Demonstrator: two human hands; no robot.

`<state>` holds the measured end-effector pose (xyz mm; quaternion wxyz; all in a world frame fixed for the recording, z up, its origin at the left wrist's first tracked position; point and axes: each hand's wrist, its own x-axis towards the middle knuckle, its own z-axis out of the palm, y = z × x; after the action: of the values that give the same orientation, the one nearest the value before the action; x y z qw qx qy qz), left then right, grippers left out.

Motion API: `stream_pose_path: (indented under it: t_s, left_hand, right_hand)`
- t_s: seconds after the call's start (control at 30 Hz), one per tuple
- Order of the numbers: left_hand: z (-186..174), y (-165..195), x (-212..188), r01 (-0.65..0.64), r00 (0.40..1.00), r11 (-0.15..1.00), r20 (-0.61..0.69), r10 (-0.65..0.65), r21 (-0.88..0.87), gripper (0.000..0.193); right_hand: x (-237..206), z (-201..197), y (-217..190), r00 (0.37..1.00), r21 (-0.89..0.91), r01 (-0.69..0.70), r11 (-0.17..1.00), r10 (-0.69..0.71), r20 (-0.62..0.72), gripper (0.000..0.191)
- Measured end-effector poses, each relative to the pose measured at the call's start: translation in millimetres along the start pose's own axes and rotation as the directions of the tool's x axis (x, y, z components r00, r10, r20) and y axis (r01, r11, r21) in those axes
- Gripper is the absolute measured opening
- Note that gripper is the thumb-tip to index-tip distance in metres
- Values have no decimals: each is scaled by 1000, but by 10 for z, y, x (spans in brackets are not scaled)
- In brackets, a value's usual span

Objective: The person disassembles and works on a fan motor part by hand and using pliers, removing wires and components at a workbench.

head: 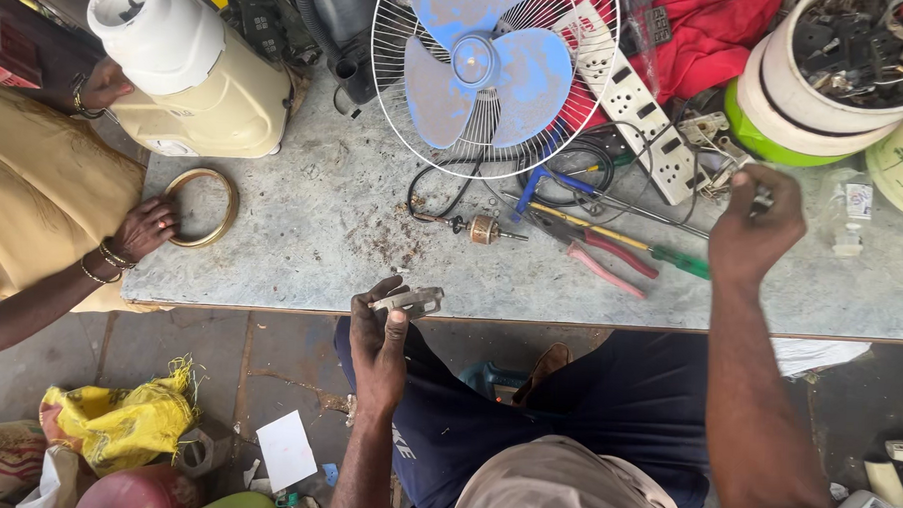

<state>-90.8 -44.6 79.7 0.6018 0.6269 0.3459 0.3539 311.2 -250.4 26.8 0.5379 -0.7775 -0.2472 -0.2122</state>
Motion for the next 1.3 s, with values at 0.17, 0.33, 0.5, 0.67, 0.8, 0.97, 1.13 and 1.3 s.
stream_pose_path:
  t_s: [0.17, 0.33, 0.5, 0.67, 0.8, 0.97, 1.13, 1.3]
  left_hand:
    - [133, 41, -20, -37, 998, 999, 57, 36, 21, 62]
    - [196, 120, -28, 14, 997, 991, 80, -3, -135, 64]
    - [334, 79, 12, 123, 987, 887, 146, -64, -445, 56]
    - [406, 41, -10, 203, 974, 782, 204, -100, -589, 50]
    - [454, 88, -84, -145, 953, 930, 204, 223, -338, 55]
    - [465, 204, -151, -591, 731, 797, 334, 595, -127, 72]
    - [342, 288, -258, -661, 732, 732, 359, 579, 166, 99]
    - [376, 222, -260, -577, 806, 794, 287, 517, 192, 91]
  right_hand:
    - [468, -105, 490, 995, 51, 94, 994, -95, 31, 12]
    - [429, -282, 627, 996, 409, -20, 912, 56, -75, 10]
    - [-20, -292, 194, 996, 511, -84, 856, 62, 61, 9]
    - [-631, -135, -648, 931, 387, -134, 912, -18, 365, 18]
    - [-812, 38, -1173, 529, 196, -232, 953, -46, 847, 42]
    - [-966, 136, -1631, 304, 435, -670, 601, -312, 900, 67]
    - [-925, 127, -1850, 395, 450, -646, 617, -235, 888, 72]
    - [-841, 125, -1961, 454, 429, -565, 705, -169, 875, 70]
